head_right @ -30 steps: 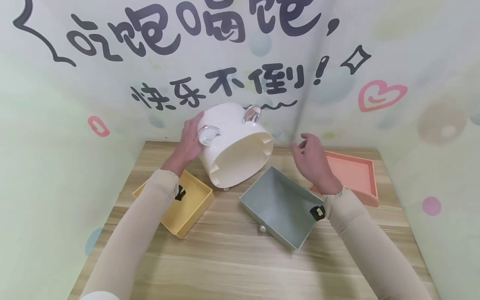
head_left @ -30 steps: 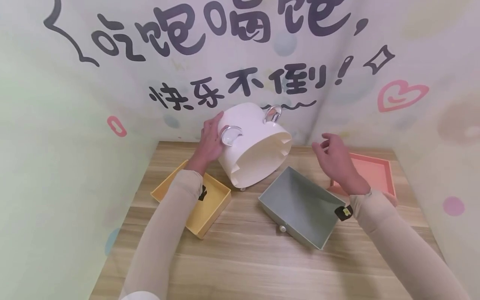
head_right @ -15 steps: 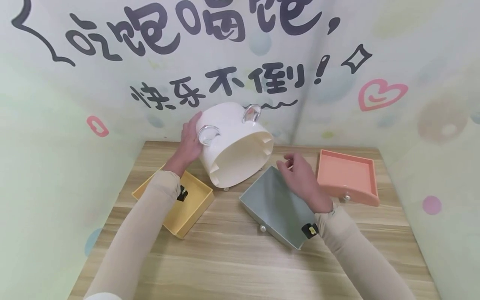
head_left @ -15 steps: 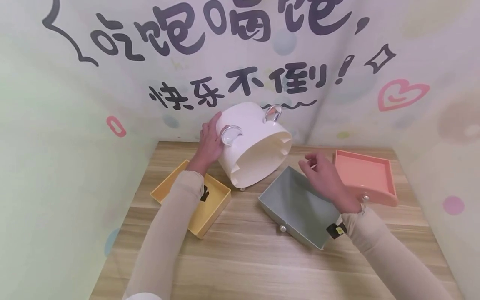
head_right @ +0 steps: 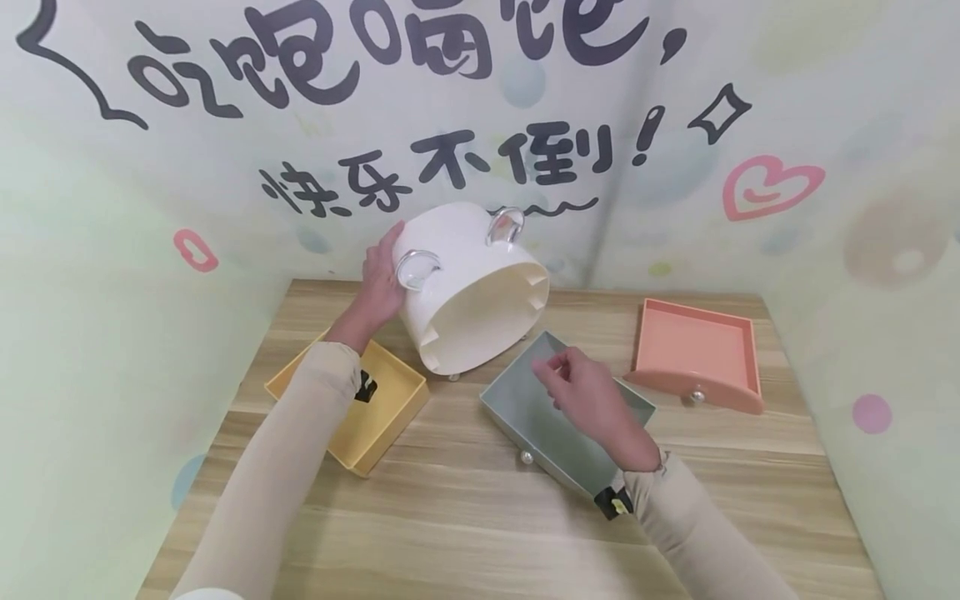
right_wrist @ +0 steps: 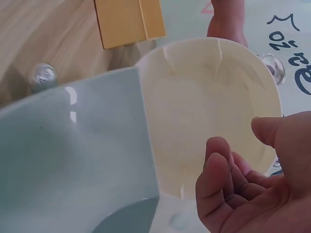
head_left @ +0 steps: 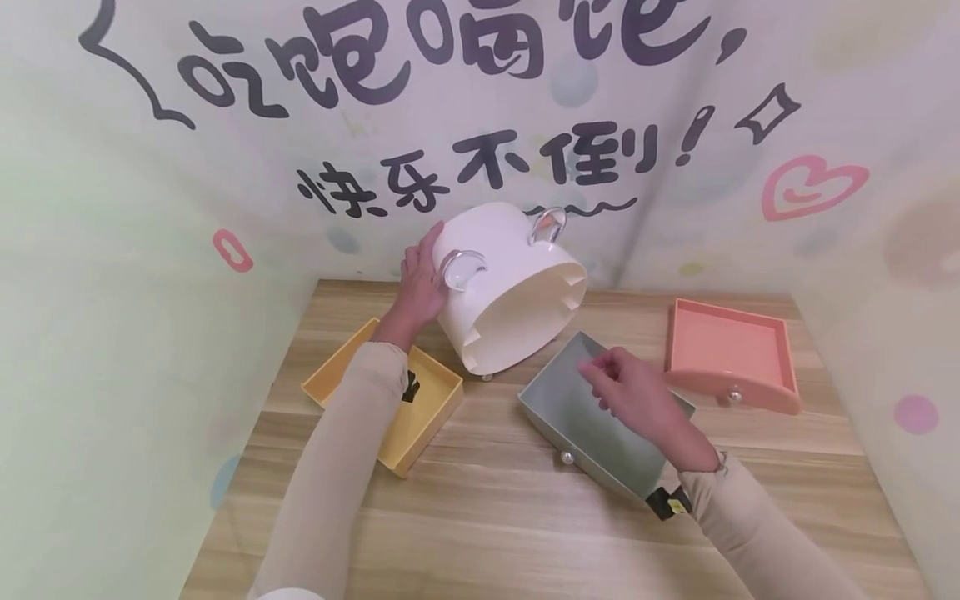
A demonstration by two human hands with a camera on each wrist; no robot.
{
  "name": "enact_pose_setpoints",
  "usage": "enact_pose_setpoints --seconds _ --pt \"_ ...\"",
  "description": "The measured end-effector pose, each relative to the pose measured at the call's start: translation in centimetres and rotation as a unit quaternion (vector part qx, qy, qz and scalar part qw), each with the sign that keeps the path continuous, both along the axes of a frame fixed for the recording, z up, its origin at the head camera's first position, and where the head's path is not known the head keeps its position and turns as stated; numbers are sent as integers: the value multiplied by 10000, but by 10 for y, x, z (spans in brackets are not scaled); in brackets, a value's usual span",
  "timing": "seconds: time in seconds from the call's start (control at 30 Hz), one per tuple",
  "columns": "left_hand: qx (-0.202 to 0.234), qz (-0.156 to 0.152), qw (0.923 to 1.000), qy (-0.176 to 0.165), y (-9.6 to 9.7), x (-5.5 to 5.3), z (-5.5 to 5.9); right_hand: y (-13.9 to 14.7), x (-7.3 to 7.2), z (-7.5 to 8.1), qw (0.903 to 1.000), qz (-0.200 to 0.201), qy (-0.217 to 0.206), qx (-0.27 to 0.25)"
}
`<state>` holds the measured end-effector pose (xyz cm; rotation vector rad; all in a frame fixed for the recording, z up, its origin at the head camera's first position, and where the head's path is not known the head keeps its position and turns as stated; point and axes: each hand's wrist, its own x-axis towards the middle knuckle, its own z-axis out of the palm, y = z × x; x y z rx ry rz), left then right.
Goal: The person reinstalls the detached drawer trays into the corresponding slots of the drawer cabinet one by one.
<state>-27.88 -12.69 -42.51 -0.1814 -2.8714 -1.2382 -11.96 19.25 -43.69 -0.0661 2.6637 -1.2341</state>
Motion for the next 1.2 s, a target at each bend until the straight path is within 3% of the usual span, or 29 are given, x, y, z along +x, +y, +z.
enact_pose_setpoints --seconds 0.43,0.83,1.07,1.2 --pt "11 73 10000 -52 2 -1 1 -30 46 -21 9951 172 546 801" --pt "129 186 9996 -174 3 -2 -2 -51 60 -45 9932 702 456 809" --pt "122 187 9997 -132 3 -3 -3 -56 70 -57 9867 802 623 1270" --pt "99 189 9997 -133 3 -4 -4 -56 79 -62 9805 880 518 1680"
